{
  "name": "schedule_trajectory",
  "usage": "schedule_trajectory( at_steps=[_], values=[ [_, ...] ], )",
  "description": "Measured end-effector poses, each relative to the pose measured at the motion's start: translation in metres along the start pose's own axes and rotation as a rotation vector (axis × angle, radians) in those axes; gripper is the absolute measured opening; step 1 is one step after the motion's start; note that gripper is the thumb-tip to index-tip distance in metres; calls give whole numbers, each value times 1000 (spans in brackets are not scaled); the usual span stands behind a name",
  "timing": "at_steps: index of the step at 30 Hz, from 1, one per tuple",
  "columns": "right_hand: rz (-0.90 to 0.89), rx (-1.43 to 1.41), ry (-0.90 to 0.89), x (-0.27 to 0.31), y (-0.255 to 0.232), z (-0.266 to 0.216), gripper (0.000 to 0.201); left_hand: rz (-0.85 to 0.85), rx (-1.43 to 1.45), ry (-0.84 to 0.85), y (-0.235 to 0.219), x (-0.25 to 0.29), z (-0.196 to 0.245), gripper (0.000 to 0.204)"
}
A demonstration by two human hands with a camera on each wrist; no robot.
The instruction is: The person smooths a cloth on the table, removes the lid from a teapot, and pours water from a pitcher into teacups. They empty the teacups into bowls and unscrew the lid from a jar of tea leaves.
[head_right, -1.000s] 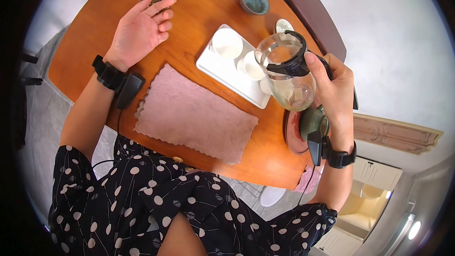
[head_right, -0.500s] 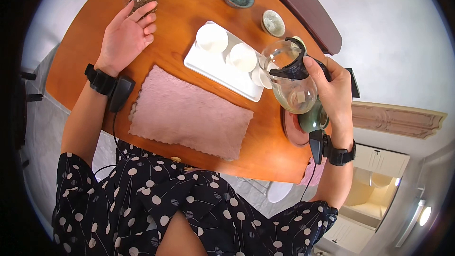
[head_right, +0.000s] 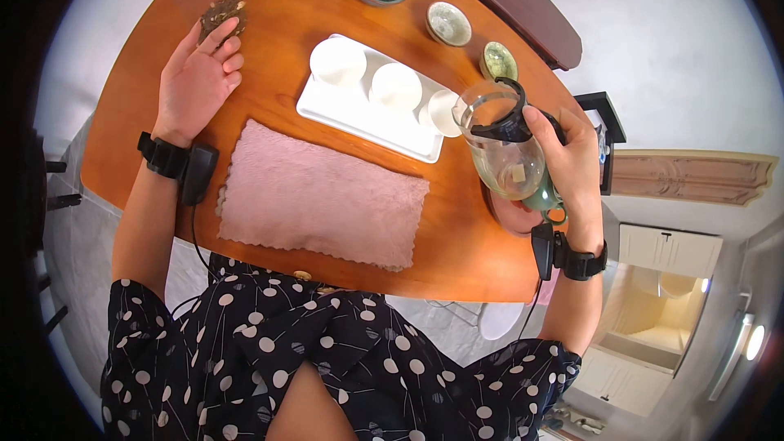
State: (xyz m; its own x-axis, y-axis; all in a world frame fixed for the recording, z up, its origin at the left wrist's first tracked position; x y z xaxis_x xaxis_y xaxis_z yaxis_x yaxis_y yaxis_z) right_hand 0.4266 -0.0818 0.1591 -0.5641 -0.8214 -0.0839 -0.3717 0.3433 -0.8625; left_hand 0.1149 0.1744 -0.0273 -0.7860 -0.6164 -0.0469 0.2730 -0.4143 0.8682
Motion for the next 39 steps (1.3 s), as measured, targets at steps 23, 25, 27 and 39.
schedule_trajectory(
  at_steps=[23, 25, 27, 39],
  values=[
    [54, -226, 144, 41, 0, 37, 36, -4, -36, -5, -2, 2, 1, 46],
    [36, -177, 138, 40, 1, 43, 37, -5, -42, -3, -2, 2, 2, 46],
    [57, -209, 139, 41, 2, 37, 38, -27, -33, -2, 0, 2, 2, 46],
    [64, -239, 135, 34, 5, 36, 36, -41, -18, -7, -2, 2, 2, 47]
  ],
)
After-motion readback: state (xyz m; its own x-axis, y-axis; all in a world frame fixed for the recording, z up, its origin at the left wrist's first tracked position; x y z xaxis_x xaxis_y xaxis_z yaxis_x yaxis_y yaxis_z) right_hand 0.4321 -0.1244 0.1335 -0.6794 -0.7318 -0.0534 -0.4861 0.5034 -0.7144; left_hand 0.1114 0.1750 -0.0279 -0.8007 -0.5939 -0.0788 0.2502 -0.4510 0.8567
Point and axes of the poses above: each hand's wrist, its own x-axis away from the middle knuckle, its own y-axis out of the palm, z = x × y, the point moved 10 cm from there along -x, towards the middle knuckle
